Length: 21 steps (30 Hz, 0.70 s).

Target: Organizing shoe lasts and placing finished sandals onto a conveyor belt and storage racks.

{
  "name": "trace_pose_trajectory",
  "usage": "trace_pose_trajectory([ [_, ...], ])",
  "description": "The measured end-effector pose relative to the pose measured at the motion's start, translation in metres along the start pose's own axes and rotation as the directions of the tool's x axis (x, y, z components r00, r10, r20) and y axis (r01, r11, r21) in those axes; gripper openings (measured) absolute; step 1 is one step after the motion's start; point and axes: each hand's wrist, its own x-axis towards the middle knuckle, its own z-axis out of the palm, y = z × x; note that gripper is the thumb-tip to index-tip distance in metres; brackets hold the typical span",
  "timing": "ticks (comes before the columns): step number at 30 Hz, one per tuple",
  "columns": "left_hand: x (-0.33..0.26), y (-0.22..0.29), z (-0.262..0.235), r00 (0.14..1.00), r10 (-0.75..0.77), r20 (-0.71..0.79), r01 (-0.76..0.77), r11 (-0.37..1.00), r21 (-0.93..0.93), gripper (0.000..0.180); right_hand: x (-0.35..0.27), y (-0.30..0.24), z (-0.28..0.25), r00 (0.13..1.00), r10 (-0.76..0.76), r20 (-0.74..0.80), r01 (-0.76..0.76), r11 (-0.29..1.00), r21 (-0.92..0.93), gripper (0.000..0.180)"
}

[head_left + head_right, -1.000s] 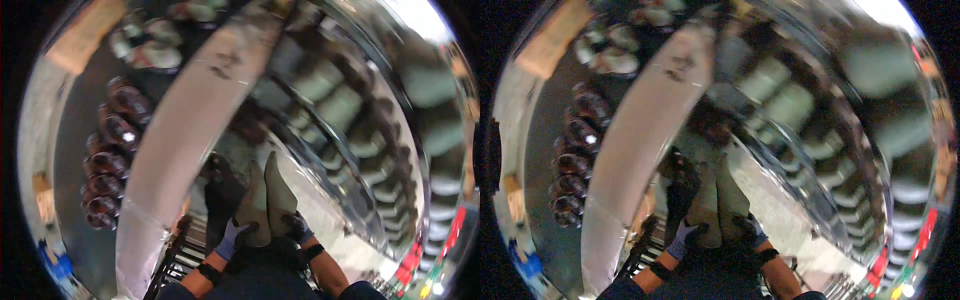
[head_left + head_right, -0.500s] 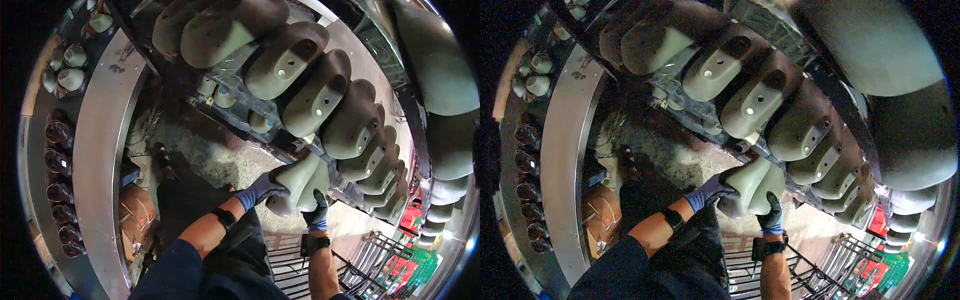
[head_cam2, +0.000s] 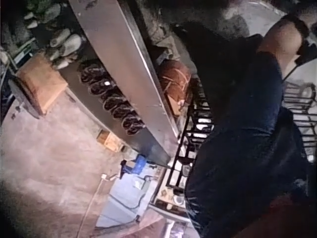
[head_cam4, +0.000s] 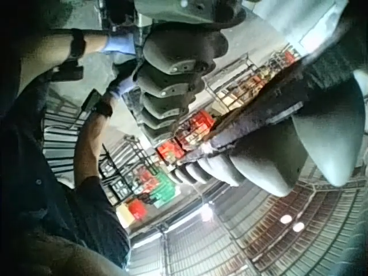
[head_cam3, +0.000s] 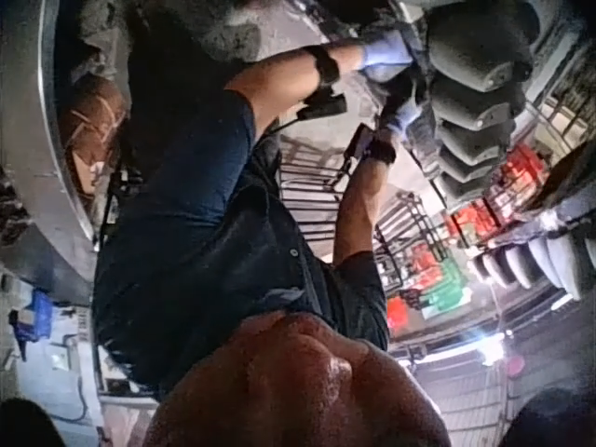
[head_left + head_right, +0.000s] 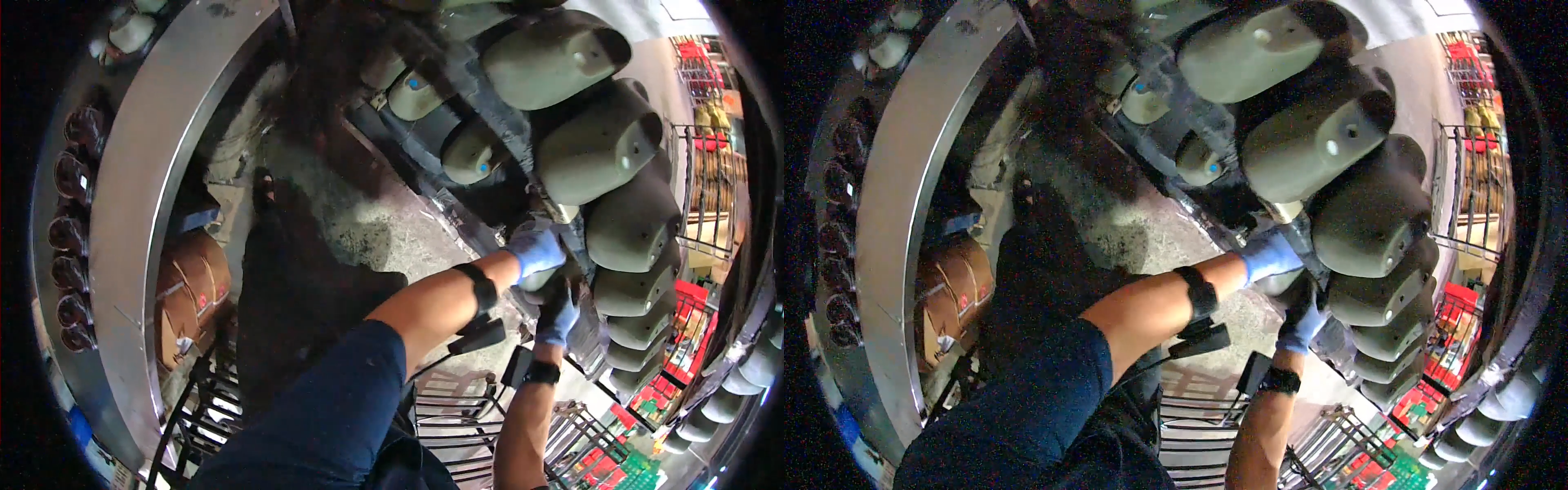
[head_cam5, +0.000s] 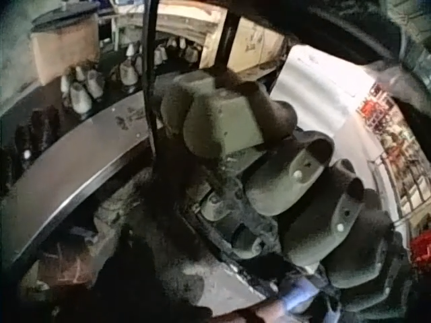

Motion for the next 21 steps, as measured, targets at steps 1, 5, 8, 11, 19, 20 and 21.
trace_pose_trajectory([
  [1,0.000,0.002,0.000,0.997,0.076,0.008,-0.077,0.993,0.087,0.029,-0.002,0.004,0.015,0.999,-0.039,0.023,0.040,0.999,-0.022,0.034],
  [5,-0.027,0.011,-0.033,0.969,0.244,-0.033,-0.220,0.920,0.324,0.034,-0.026,-0.016,0.040,0.891,-0.454,0.017,0.349,0.660,-0.665,0.051],
  [8,-0.004,-0.009,-0.046,0.790,0.497,-0.358,-0.369,0.853,0.370,0.055,-0.026,-0.033,0.070,0.868,-0.438,0.233,0.450,0.495,-0.744,0.047],
  [11,0.063,-0.016,-0.032,0.888,0.374,-0.269,0.007,0.574,0.819,0.056,0.014,-0.024,0.094,0.729,-0.518,0.446,0.607,0.189,-0.772,0.051],
  [19,0.106,-0.028,-0.011,0.962,0.230,-0.149,-0.150,0.897,0.416,0.059,0.102,-0.020,0.074,0.816,-0.321,0.481,0.572,0.323,-0.754,0.046],
  [20,0.099,-0.027,-0.020,0.960,0.240,-0.141,-0.161,0.891,0.425,0.059,0.121,-0.013,0.079,0.818,-0.308,0.486,0.573,0.365,-0.733,0.046],
  [21,0.091,-0.028,-0.034,0.959,0.249,-0.138,-0.184,0.912,0.368,0.061,0.136,-0.006,0.080,0.816,-0.293,0.498,0.578,0.414,-0.703,0.046],
])
